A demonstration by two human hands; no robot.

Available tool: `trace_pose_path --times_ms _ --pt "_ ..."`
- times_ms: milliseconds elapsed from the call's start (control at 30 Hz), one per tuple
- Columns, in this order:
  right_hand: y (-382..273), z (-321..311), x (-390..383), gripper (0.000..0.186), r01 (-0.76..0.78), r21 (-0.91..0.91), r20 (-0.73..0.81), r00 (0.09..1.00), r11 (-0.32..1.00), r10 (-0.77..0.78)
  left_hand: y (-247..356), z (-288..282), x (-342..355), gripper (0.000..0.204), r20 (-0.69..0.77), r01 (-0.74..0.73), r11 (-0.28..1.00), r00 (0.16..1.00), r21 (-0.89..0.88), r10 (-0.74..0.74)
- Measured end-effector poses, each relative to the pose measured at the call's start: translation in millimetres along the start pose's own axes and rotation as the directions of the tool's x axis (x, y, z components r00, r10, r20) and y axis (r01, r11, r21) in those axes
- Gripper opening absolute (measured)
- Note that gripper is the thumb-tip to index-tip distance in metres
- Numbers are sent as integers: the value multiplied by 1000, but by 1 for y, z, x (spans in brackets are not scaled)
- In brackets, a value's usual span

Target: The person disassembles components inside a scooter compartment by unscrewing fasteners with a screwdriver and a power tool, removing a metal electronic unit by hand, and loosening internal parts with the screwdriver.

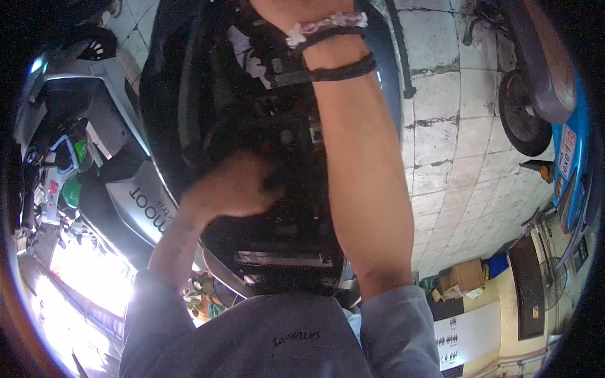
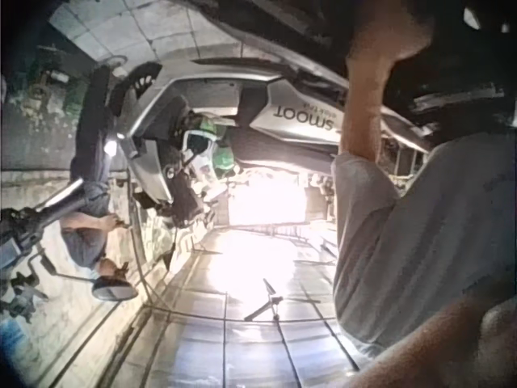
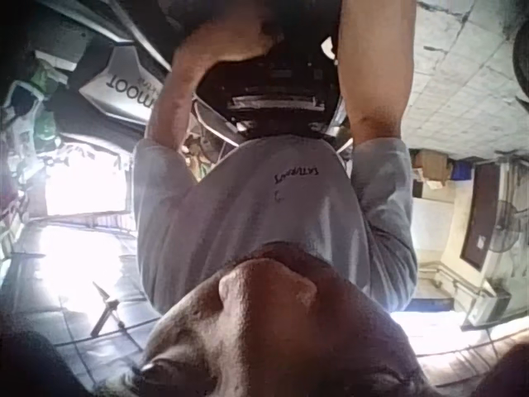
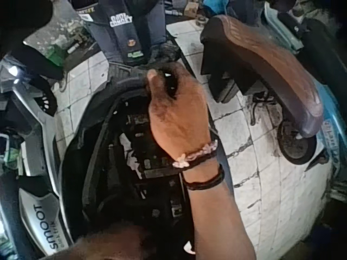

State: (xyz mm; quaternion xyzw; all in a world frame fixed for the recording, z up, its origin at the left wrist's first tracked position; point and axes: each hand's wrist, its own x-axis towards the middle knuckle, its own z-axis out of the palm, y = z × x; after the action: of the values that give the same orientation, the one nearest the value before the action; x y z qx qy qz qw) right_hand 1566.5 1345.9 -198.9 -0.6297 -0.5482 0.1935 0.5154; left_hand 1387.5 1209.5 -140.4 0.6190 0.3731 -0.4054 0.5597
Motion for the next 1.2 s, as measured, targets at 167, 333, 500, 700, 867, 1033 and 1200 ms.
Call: trace_pose_path --times_ms 167,333,500,700,867,1033,1200 --pt "9 -19 10 32 -20 102 -45 999 995 24 -44 -89 24 32 -618 52 920 755 389 218" --pt "1 -15 2 30 -56 78 -32 998 995 58 -88 -147 94 30 -356 224 731 934 645 29" --pt "-3 -12 5 37 -139 173 -7 990 975 142 -138 -125 142 31 -495 408 691 865 597 -83" --pt "-4 -15 5 34 -84 122 -10 996 989 86 -139 -122 154 32 -495 420 724 860 547 -125" --pt "10 2 6 34 -92 285 -57 992 954 113 -112 -130 120 34 -581 386 834 808 394 -99" --pt "-7 -15 11 35 -226 196 51 974 954 220 -70 -163 35 39 -619 263 948 779 180 -99" --pt "-27 15 7 40 -34 243 223 974 969 -22 -63 -108 5 38 -952 -354 920 302 -170 -60"
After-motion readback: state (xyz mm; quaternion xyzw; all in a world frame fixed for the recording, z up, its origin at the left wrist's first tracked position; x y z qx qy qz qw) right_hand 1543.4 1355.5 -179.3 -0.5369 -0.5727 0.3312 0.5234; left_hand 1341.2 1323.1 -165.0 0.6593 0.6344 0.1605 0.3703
